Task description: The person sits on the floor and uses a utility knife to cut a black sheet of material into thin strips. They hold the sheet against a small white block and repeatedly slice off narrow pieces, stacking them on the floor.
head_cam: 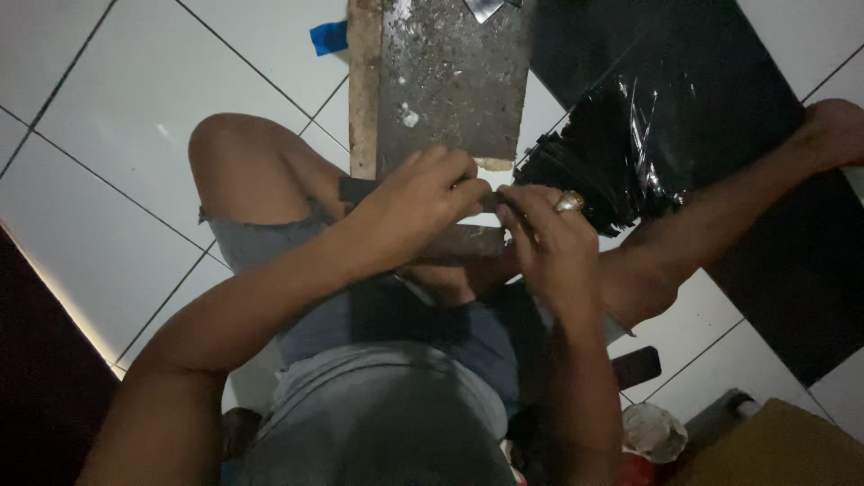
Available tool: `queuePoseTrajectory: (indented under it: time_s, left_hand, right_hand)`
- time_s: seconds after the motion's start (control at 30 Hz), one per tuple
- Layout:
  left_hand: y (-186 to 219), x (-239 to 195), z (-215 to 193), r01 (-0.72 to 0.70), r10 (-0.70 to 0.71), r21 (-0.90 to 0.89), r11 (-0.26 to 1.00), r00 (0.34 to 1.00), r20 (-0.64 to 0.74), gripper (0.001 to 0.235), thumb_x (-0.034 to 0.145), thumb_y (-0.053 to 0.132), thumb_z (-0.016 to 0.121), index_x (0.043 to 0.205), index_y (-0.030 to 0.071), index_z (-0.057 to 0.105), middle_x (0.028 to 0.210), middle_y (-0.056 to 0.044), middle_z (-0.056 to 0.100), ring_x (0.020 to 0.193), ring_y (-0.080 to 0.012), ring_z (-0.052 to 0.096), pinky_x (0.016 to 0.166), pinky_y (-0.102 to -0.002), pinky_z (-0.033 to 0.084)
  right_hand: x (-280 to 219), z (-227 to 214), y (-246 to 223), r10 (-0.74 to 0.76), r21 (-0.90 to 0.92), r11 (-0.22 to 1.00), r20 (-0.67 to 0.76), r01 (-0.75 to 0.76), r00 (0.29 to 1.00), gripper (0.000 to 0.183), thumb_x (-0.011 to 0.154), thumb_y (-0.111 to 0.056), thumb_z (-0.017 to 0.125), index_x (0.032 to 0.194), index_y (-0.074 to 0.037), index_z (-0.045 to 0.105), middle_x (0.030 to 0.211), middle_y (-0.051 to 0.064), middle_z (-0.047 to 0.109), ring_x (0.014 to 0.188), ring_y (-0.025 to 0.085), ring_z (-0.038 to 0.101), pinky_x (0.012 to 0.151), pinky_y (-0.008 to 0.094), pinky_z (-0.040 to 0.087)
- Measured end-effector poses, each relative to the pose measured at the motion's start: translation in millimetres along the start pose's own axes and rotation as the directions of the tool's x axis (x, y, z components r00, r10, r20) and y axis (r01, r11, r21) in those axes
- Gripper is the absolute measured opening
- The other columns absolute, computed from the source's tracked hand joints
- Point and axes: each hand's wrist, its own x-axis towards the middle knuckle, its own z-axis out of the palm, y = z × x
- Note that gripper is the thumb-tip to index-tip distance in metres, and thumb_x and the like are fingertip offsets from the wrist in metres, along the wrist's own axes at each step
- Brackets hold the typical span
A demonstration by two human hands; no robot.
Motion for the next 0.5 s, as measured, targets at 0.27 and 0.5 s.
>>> queuePoseTrajectory:
  time_s: [0.27, 0.5]
  left_hand:
    - [-4.9, -5.5, -1.9, -0.069, 0.069, -0.014, 0.998, 0.997, -0.028, 0.033, 0.085, 0.012, 0.069, 0.117, 0.008, 0.068, 0.117, -0.009, 0.061, 0.110, -0.0304, 0.058, 0.096, -0.043, 0.047]
    - [-0.3, -2.1, -6.8, -0.098, 0.095, 0.095, 0.991, 0.995, 0.036, 0.039, 0.083, 0.013, 0.068, 0.122, 0.006, 0.068, 0.117, -0.009, 0.061, 0.108, -0.0275, 0.057, 0.093, -0.041, 0.047]
  right_hand:
    - [-1.7, -3.5, 11.3, -0.109, -0.039, 0.993, 0.024, 0.110, 0.994, 0.034, 0.089, 0.004, 0.078, 0.120, -0.009, 0.073, 0.109, 0.010, 0.074, 0.097, 0.024, 0.074, 0.081, 0.032, 0.058]
    - [-11.9, -12.4, 23.1, -0.161, -0.280, 0.942, 0.111, 0.186, 0.981, 0.055, 0.077, 0.004, 0.072, 0.128, -0.015, 0.076, 0.116, 0.011, 0.074, 0.097, 0.025, 0.071, 0.080, 0.038, 0.056]
